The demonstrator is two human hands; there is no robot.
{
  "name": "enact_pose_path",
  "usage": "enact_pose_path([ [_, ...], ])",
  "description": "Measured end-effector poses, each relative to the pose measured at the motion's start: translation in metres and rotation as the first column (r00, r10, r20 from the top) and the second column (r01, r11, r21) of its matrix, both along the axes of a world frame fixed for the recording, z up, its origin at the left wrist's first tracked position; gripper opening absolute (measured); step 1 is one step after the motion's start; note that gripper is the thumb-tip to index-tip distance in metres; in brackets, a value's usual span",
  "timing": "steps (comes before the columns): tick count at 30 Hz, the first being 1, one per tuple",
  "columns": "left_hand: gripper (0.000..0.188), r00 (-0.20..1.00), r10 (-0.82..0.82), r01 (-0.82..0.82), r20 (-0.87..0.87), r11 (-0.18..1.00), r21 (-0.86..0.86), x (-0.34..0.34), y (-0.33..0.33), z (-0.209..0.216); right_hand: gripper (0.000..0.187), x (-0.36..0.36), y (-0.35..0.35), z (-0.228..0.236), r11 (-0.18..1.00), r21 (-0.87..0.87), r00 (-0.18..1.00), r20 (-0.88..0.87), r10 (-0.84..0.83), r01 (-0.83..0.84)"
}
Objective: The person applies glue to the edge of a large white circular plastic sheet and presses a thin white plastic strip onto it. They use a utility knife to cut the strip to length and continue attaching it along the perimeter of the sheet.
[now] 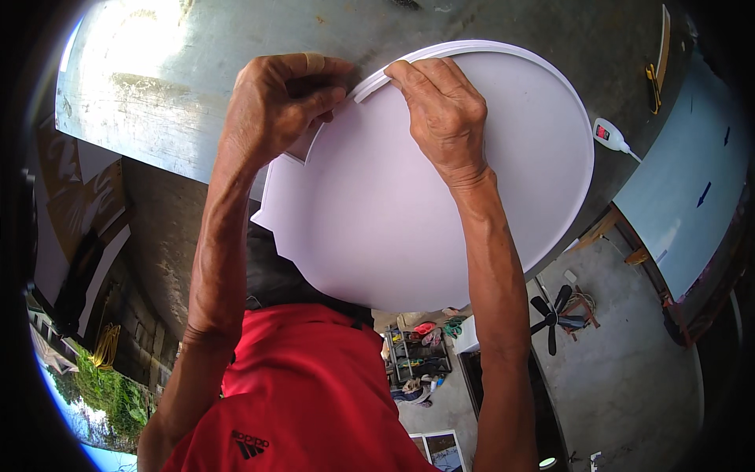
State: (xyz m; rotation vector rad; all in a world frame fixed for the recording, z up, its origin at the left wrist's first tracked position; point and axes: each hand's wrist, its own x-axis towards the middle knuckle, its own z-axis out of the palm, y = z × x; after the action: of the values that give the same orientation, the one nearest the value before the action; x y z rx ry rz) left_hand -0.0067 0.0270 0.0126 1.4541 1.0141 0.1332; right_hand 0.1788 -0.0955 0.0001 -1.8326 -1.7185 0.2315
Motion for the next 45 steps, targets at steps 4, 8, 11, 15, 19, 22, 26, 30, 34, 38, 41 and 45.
enact_pose_path([
  [4,0.028,0.999,-0.014,0.014,-0.029,1.000,-0.017,0.001,0.006,0.002,0.023,0.000,0.000,-0.002,1.000,0.012,1.000,-0.003,-0.001,0.001],
  [8,0.025,0.998,-0.052,0.055,-0.027,0.991,0.122,0.006,0.005,0.002,0.024,0.000,0.000,-0.002,1.000,0.010,1.000,-0.013,0.002,-0.002],
  [11,0.022,0.994,-0.091,0.101,-0.060,0.978,0.182,0.014,0.004,0.005,0.024,0.000,0.000,-0.001,1.000,0.019,1.000,-0.008,0.005,-0.005],
  [15,0.021,0.988,-0.139,0.152,-0.072,0.962,0.227,0.020,0.006,0.001,0.025,0.000,-0.002,-0.002,1.000,0.010,1.000,-0.014,-0.008,0.008],
  [19,0.021,0.982,-0.173,0.188,-0.078,0.948,0.256,0.021,0.008,0.002,0.028,0.000,-0.002,0.000,1.000,-0.008,1.000,-0.015,-0.024,0.024],
  [22,0.024,0.989,-0.142,0.146,-0.034,0.958,0.245,0.022,0.004,-0.003,0.024,0.000,0.000,0.001,1.000,0.013,1.000,-0.023,-0.010,0.011],
  [26,0.031,0.978,-0.208,0.203,-0.001,0.952,0.230,0.026,0.008,-0.002,0.022,0.000,0.001,0.001,1.000,0.006,0.998,-0.065,-0.014,0.014],
  [30,0.032,0.972,-0.235,0.227,0.027,0.959,0.170,0.025,0.013,-0.001,0.027,0.003,-0.006,0.006,0.992,-0.077,0.984,-0.140,-0.109,0.099],
  [34,0.033,0.974,-0.224,0.218,0.033,0.968,0.127,0.025,0.014,0.001,0.031,0.004,-0.033,0.017,0.898,-0.092,0.870,-0.222,-0.440,0.431],
  [38,0.034,0.977,-0.212,0.205,0.035,0.969,0.138,0.022,0.014,-0.004,0.046,0.039,-0.080,0.021,0.614,-0.007,0.568,-0.372,-0.734,0.789],
  [41,0.034,0.974,-0.224,0.221,0.030,0.971,0.093,0.023,0.017,-0.001,0.067,0.097,-0.130,0.022,0.402,0.011,0.376,-0.380,-0.845,0.915],
  [45,0.036,0.970,-0.239,0.236,0.031,0.968,0.082,0.027,0.019,-0.001,0.087,0.152,-0.166,0.023,0.358,-0.019,0.316,-0.427,-0.847,0.934],
])
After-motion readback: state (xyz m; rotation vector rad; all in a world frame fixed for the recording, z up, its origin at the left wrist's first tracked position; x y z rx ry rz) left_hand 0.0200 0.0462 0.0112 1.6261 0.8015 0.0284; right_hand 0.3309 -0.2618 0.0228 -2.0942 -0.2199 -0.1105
